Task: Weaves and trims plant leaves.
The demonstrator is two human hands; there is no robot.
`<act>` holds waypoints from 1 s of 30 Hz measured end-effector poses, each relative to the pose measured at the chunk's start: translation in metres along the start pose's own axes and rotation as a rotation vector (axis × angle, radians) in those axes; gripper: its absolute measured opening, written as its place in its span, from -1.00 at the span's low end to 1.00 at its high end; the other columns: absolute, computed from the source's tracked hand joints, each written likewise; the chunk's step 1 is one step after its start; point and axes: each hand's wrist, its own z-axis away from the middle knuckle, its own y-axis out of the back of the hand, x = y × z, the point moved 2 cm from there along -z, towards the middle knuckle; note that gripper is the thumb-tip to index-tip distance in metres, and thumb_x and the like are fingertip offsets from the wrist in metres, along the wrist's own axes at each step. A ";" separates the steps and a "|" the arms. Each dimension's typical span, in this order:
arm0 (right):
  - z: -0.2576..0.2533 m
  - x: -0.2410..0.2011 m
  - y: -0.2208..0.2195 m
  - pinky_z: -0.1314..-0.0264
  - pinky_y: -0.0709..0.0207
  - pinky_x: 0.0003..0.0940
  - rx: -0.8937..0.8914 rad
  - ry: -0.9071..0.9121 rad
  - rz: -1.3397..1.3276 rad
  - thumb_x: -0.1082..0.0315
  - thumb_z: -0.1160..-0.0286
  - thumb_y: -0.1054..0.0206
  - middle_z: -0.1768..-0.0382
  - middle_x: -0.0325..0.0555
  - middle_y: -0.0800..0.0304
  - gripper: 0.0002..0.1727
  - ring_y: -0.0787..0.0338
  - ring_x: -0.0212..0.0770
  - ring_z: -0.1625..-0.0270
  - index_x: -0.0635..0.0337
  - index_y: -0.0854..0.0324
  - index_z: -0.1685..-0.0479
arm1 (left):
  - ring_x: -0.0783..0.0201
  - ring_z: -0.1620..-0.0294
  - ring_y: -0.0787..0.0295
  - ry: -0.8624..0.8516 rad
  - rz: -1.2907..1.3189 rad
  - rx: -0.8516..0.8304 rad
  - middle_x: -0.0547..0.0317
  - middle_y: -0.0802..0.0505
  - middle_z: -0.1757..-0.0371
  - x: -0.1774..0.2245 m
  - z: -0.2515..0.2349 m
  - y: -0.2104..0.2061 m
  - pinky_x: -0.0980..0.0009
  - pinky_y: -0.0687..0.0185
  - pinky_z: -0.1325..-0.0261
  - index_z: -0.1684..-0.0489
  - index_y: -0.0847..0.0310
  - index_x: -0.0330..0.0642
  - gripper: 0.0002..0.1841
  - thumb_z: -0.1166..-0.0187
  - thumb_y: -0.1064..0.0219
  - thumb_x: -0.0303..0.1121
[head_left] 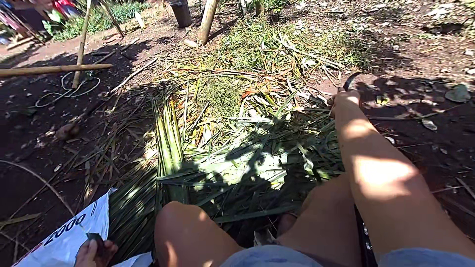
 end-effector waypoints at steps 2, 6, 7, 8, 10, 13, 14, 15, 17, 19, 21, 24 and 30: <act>0.019 -0.023 -0.011 -0.57 -0.37 0.24 -0.027 0.153 0.197 0.24 -0.85 0.01 -0.55 0.46 -0.45 -0.45 -0.51 0.32 -0.59 0.33 -0.25 -0.71 | 0.41 0.49 -0.76 -0.029 -0.112 0.034 0.27 -0.76 0.34 0.026 0.010 -0.070 0.43 -0.75 0.36 -0.40 -0.25 -0.21 -0.70 -0.93 0.18 -0.25; 0.067 -0.070 -0.035 -0.54 -0.33 0.32 -0.136 0.494 0.242 0.23 -0.84 0.02 -0.42 0.55 -0.53 -0.47 -0.55 0.41 -0.50 0.47 -0.33 -0.58 | 0.51 0.63 -0.44 -0.068 -0.181 0.069 0.20 -0.61 0.35 0.076 0.050 -0.179 0.60 -0.37 0.58 -0.42 -0.33 -0.37 -0.64 -0.94 0.17 -0.31; 0.085 -0.076 -0.043 -0.45 -0.41 0.24 -0.205 0.532 0.151 0.22 -0.81 0.00 -0.34 0.48 -0.58 -0.46 -0.63 0.30 -0.38 0.45 -0.33 -0.58 | 0.49 0.63 -0.43 -0.079 -0.177 0.030 0.21 -0.58 0.39 0.083 0.059 -0.197 0.57 -0.37 0.57 -0.46 -0.33 -0.36 -0.63 -0.94 0.15 -0.29; 0.105 -0.078 -0.052 -0.31 -0.50 0.07 -0.284 0.549 0.046 0.19 -0.80 -0.02 -0.24 0.33 -0.63 -0.46 -0.68 0.09 -0.19 0.40 -0.33 -0.58 | 0.48 0.65 -0.44 -0.105 -0.167 -0.024 0.23 -0.55 0.45 0.085 0.065 -0.212 0.57 -0.40 0.58 -0.50 -0.30 -0.36 -0.62 -0.93 0.10 -0.28; 0.155 -0.068 -0.069 0.13 -0.57 -0.37 -0.457 0.575 -0.152 0.19 -0.82 -0.02 0.12 -0.12 -0.58 -0.52 -0.60 -0.38 0.27 0.28 -0.35 -0.55 | 0.47 0.68 -0.48 -0.177 -0.141 -0.151 0.24 -0.56 0.51 0.081 0.073 -0.236 0.54 -0.50 0.58 -0.55 -0.23 -0.34 -0.55 -0.81 -0.15 -0.28; 0.240 -0.033 -0.086 0.42 -0.50 -0.48 -0.785 0.596 -0.194 0.22 -0.84 -0.05 0.36 -0.26 -0.59 -0.56 -0.51 -0.46 0.52 0.21 -0.43 -0.56 | 0.44 0.69 -0.50 -0.157 -0.152 -0.291 0.19 -0.62 0.47 0.081 0.089 -0.262 0.51 -0.51 0.59 -0.58 -0.21 -0.20 -0.42 -0.65 -0.38 -0.30; 0.266 -0.020 -0.089 0.43 -0.50 -0.35 -0.883 0.574 -0.117 0.23 -0.83 -0.09 0.34 -0.13 -0.67 -0.54 -0.54 -0.34 0.51 0.12 -0.45 -0.62 | 0.44 0.66 -0.49 -0.160 -0.180 -0.324 0.20 -0.63 0.45 0.081 0.094 -0.267 0.51 -0.49 0.57 -0.55 -0.29 -0.18 -0.49 -0.68 -0.34 -0.28; 0.288 -0.009 -0.092 0.39 -0.54 -0.28 -0.990 0.574 -0.050 0.26 -0.81 -0.13 0.29 -0.04 -0.72 -0.52 -0.58 -0.28 0.48 0.11 -0.43 -0.65 | 0.46 0.63 -0.49 -0.176 -0.225 -0.353 0.22 -0.64 0.43 0.083 0.099 -0.271 0.52 -0.49 0.53 -0.50 -0.38 -0.18 -0.57 -0.74 -0.27 -0.25; 0.322 0.010 -0.098 0.30 -0.57 -0.36 -1.212 0.584 -0.001 0.31 -0.73 -0.21 0.24 -0.08 -0.74 -0.44 -0.61 -0.35 0.42 0.09 -0.35 -0.72 | 0.52 0.57 -0.50 -0.239 -0.310 -0.401 0.28 -0.66 0.41 0.086 0.109 -0.272 0.58 -0.46 0.46 -0.41 -0.54 -0.22 -0.65 -0.85 -0.08 -0.24; 0.340 0.022 -0.101 0.20 -0.56 -0.44 -1.353 0.675 0.007 0.26 -0.71 -0.20 0.21 -0.13 -0.74 -0.45 -0.61 -0.42 0.35 0.15 -0.41 -0.67 | 0.57 0.52 -0.52 -0.317 -0.399 -0.430 0.32 -0.68 0.38 0.086 0.113 -0.271 0.62 -0.45 0.40 -0.23 -0.66 -0.23 -0.63 -0.90 0.05 -0.25; 0.348 0.026 -0.101 -0.06 -0.60 -0.26 -1.426 0.785 0.093 0.16 -0.75 -0.15 -0.01 0.01 -0.81 -0.48 -0.72 -0.29 0.12 0.17 -0.49 -0.61 | 0.56 0.47 -0.52 -0.369 -0.467 -0.454 0.33 -0.69 0.38 0.084 0.115 -0.270 0.59 -0.46 0.31 -0.11 -0.69 -0.25 -0.63 -0.89 0.05 -0.26; 0.349 0.029 -0.101 -0.22 -0.62 -0.17 -1.485 0.803 0.166 0.09 -0.79 -0.12 -0.15 0.05 -0.82 -0.48 -0.79 -0.22 -0.02 0.17 -0.55 -0.57 | 0.44 0.41 -0.58 -0.434 -0.614 -0.446 0.26 -0.73 0.35 0.082 0.119 -0.269 0.42 -0.53 0.21 -0.16 -0.71 -0.22 -0.62 -0.88 0.01 -0.19; 0.349 0.032 -0.102 -0.05 -0.62 -0.31 -1.534 0.740 0.262 0.08 -0.78 -0.15 -0.03 -0.02 -0.84 -0.49 -0.76 -0.31 0.13 0.14 -0.56 -0.57 | -0.06 -0.17 -0.81 -0.560 -0.921 -0.413 -0.14 -0.87 -0.10 0.084 0.131 -0.271 -0.06 -0.58 -0.33 -0.25 -0.74 -0.33 -0.60 -0.87 -0.05 -0.24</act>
